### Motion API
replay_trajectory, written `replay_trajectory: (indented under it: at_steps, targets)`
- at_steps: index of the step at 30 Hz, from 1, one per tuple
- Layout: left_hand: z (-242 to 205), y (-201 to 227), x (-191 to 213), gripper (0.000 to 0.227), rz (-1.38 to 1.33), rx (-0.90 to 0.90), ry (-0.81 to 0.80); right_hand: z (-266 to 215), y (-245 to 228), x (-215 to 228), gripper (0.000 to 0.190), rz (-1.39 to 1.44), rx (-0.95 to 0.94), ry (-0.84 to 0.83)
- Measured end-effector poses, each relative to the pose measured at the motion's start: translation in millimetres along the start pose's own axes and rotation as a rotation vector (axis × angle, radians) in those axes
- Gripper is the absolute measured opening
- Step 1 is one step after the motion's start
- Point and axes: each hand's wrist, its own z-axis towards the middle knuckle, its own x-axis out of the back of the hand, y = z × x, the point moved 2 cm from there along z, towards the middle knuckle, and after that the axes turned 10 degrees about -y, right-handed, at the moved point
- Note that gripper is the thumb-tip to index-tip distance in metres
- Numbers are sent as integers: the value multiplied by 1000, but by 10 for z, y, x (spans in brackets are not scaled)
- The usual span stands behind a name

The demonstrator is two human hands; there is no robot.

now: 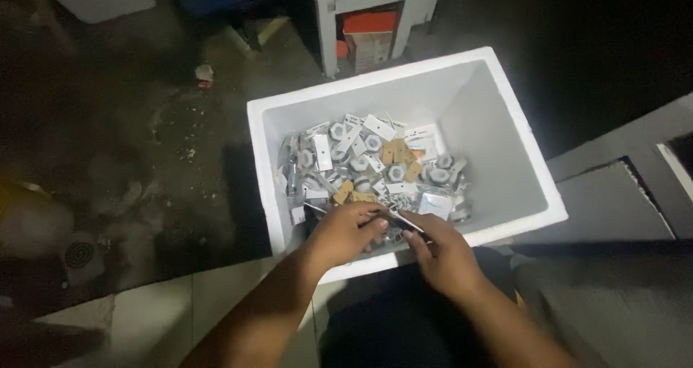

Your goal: The person sits on the floor and sorts through a white container filled with small hardware items. They pick up packaged items, such as hooks and fasteners, and hang them on a black wire grid rack nearby.

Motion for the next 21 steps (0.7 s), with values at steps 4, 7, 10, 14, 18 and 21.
replay_trajectory:
  at_steps: [4,7,10,14,18,21]
  targets:
    - [6,79,-24,41,73,-106,21,-29,101,134,19,40,-78,31]
    - [-42,151,-116,44,270,-194,119,-104,-307,388,25,87,-141,70]
    - [-5,210,-245,41,192,-488,212,-183,-420,545,22,114,-5,91]
    - [-65,569,-375,18,72,-522,236,-325,-299,714,26,123,29,140]
    - [-191,905,-515,15,16,-431,188,-546,-425,965,32,140,-23,215]
    - [-239,1058,-637,15,-27,-499,156,-695,-483,1121,33,101,-49,272]
